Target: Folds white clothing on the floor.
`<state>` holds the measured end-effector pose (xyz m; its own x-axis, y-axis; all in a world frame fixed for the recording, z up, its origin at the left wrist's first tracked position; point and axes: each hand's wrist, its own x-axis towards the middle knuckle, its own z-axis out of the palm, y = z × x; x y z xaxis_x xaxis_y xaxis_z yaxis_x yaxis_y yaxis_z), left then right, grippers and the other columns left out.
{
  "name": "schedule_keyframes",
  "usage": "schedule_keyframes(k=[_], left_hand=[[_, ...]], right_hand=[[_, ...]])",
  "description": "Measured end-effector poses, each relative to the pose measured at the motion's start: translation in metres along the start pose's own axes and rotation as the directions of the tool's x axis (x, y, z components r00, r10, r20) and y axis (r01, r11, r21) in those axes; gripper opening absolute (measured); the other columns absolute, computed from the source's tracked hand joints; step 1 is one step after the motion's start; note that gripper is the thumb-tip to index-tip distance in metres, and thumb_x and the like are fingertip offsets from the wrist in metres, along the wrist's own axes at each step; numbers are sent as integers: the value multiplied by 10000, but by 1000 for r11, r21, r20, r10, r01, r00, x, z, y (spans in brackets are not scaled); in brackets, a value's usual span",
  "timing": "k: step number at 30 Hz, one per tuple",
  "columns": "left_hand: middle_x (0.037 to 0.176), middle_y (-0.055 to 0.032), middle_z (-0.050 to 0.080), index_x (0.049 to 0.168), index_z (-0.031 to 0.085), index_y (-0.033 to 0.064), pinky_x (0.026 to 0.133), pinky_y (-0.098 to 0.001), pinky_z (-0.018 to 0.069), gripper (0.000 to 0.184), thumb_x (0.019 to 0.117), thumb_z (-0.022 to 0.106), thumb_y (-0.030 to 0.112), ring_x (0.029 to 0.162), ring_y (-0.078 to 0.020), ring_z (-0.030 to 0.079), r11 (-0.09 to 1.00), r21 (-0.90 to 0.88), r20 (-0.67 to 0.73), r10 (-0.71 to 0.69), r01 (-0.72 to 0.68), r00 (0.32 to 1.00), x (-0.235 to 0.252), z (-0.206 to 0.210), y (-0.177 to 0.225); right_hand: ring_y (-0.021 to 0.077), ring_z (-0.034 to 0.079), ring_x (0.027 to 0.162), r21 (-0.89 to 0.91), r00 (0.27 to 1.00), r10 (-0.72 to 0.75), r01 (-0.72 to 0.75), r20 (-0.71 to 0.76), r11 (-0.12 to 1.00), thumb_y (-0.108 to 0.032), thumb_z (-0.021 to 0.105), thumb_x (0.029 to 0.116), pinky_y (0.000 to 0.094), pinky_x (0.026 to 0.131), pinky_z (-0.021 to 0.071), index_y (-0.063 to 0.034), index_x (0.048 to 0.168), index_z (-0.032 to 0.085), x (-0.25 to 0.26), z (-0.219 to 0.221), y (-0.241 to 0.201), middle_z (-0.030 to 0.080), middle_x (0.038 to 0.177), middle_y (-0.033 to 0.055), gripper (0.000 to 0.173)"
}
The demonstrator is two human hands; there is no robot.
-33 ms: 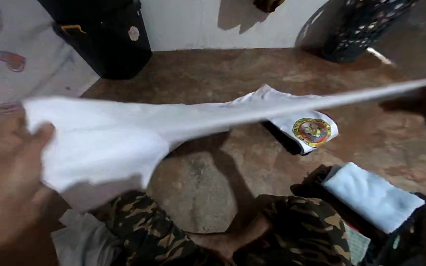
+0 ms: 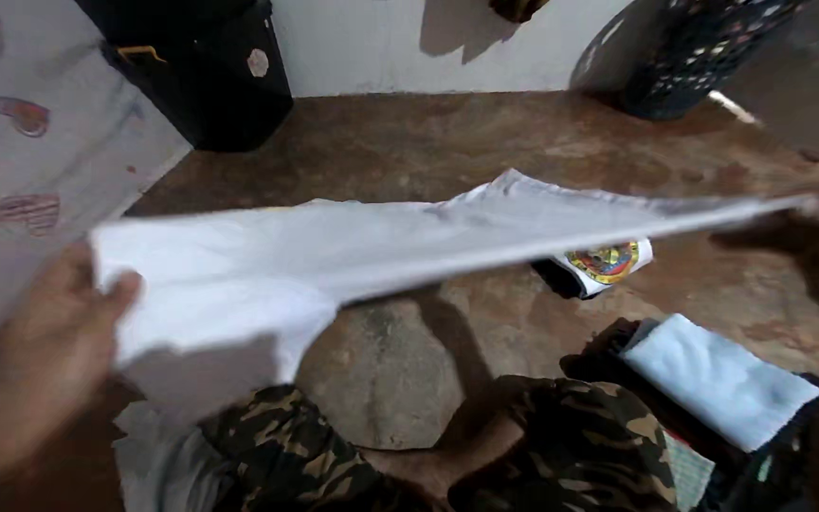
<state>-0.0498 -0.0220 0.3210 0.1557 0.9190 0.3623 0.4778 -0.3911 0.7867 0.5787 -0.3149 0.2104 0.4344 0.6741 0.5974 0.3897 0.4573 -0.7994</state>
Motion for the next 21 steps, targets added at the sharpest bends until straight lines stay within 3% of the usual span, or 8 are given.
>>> schedule_keyframes(k=[3,5,10,12,14,16,18,21], left_hand=[[1436,-180,551,1573,348,87,983,-379,533,657,978,623,117,1196,-167,612,980,108,83,-177,167,981,-58,34,-53],[1512,-210,481,1565,356,52,1043,-409,507,642,977,612,87,1303,-232,560,970,92,163,-236,223,958,-86,54,-92],[1267,-129,681,1183,692,2,1020,-437,498,255,1012,513,63,1174,-206,632,904,53,362,-413,423,836,-132,84,-150],[1225,-102,698,1168,702,7,937,-365,535,238,1012,523,27,1058,-142,660,879,56,437,-449,474,779,-140,87,-160],[1116,-71,703,1189,696,23,681,-241,518,236,1013,539,16,765,-46,610,867,138,518,-476,479,711,-143,88,-159],[1046,-91,694,1232,686,22,633,-263,502,254,1028,535,34,679,-78,578,873,285,616,-482,395,623,-143,87,-158],[1215,-181,696,1302,672,25,894,-430,556,301,1038,530,55,971,-256,696,858,459,676,-505,230,536,-141,88,-154],[1417,-296,537,1500,495,19,1115,-535,420,487,1016,540,51,1296,-427,550,796,604,738,-541,-37,404,-131,95,-140]], right_hand=[[101,735,847,-221,895,445,-439,-24,871,-241,616,990,342,829,639,-128,1140,682,-70,42,0,750,956,-65,199],[133,737,838,-280,820,571,-541,33,793,-174,581,982,361,825,639,-9,1148,649,-104,46,26,744,960,16,244],[142,676,821,-444,645,763,-674,37,590,-66,618,979,376,803,581,9,1061,701,-142,59,56,716,926,83,139],[145,663,834,-523,591,804,-669,57,528,-44,632,985,383,806,566,-7,1052,714,-143,62,59,712,936,87,112],[220,676,913,-622,535,839,-625,98,471,-51,641,993,462,876,548,12,1100,714,-139,63,65,718,1006,147,144],[275,679,954,-687,502,856,-579,126,440,-74,646,999,520,912,528,18,1117,718,-135,65,71,717,1038,184,166],[283,673,959,-715,467,871,-556,153,424,-99,647,1005,522,914,522,17,1122,715,-131,66,76,712,1045,190,178],[279,667,984,-751,387,897,-522,215,405,-133,645,1012,505,932,514,15,1124,715,-120,67,86,707,1063,192,198]])
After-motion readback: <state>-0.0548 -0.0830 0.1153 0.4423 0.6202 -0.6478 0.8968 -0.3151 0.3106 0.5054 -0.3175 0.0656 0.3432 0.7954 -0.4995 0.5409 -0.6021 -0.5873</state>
